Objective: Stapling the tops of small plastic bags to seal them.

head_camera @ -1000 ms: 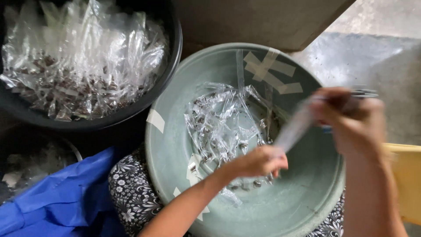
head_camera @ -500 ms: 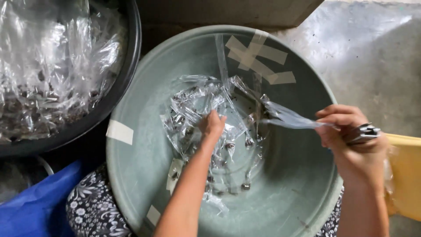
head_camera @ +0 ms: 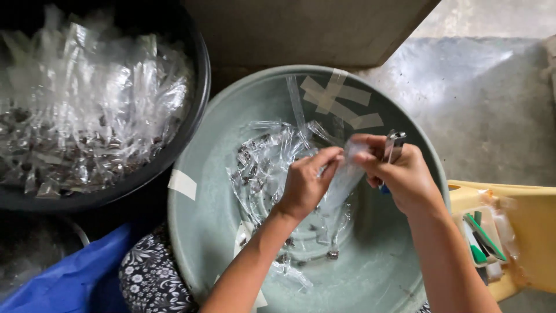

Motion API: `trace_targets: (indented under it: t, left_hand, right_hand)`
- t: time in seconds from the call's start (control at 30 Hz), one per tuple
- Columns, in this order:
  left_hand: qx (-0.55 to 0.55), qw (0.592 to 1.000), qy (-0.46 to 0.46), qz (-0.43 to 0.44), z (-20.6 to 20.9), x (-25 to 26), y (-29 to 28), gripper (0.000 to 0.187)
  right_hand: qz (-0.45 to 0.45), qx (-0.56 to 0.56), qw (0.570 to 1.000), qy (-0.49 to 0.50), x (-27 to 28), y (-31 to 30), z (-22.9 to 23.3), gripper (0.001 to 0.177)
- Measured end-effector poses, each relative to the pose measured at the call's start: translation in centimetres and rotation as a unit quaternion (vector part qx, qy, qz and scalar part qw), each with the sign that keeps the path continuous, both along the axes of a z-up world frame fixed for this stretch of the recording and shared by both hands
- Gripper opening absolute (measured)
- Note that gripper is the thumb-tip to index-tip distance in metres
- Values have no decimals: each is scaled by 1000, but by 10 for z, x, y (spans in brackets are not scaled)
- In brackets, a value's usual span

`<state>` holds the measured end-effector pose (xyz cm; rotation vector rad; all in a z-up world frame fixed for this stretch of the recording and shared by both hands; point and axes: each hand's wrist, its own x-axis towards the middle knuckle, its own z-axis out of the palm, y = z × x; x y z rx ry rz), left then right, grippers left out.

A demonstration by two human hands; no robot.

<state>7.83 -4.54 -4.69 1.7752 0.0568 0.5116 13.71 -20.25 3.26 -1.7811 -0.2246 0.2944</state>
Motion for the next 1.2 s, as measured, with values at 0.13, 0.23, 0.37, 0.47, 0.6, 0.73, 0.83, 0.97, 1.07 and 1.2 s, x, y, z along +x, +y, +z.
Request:
trace_targets:
  t: [0.13,0.23,0.37,0.47,0.6,0.73,0.83,0.97,1.07,1.2]
  left_hand:
    - [82,994,-67,-35,-6,-15,20,27]
    - [88,982,16,-169,11,-25,48,59]
    - [-49,954,43,-293,59,-35,42,69]
    - [-176,945,-32,-274,22,-31,12,39]
    - [-184,954,22,-235,20,-46,5,52]
    - [-211,952,99,-201,15,-45,-1,50]
    - [-163,966,151,-135,2,-48,14,48]
    - [-52,978,160,-128,17,-63,34,32]
    - [-3,972,173,-161,27,-67,29,33]
    - [-138,963,150,-176,17,-84,12,31]
  right_hand:
    - [-3,68,997,23,0,-2,5,19]
    - [70,53,996,3,-5,1,17,12]
    - [113,27,988,-101,-20,27,32,22]
    - [62,23,991,-115,-6,13,26,12]
    - [15,139,990,4,-9,17,8,17]
    - [-98,276,948,122,-8,41,-22,22]
    - [-126,282,930,200,-36,61,-17,29]
    - [-93,295,922,234,-47,74,-5,56]
    - [-159,243,949,119,-37,79,-25,59]
    - [-204,198,959,12,3,74,-60,51]
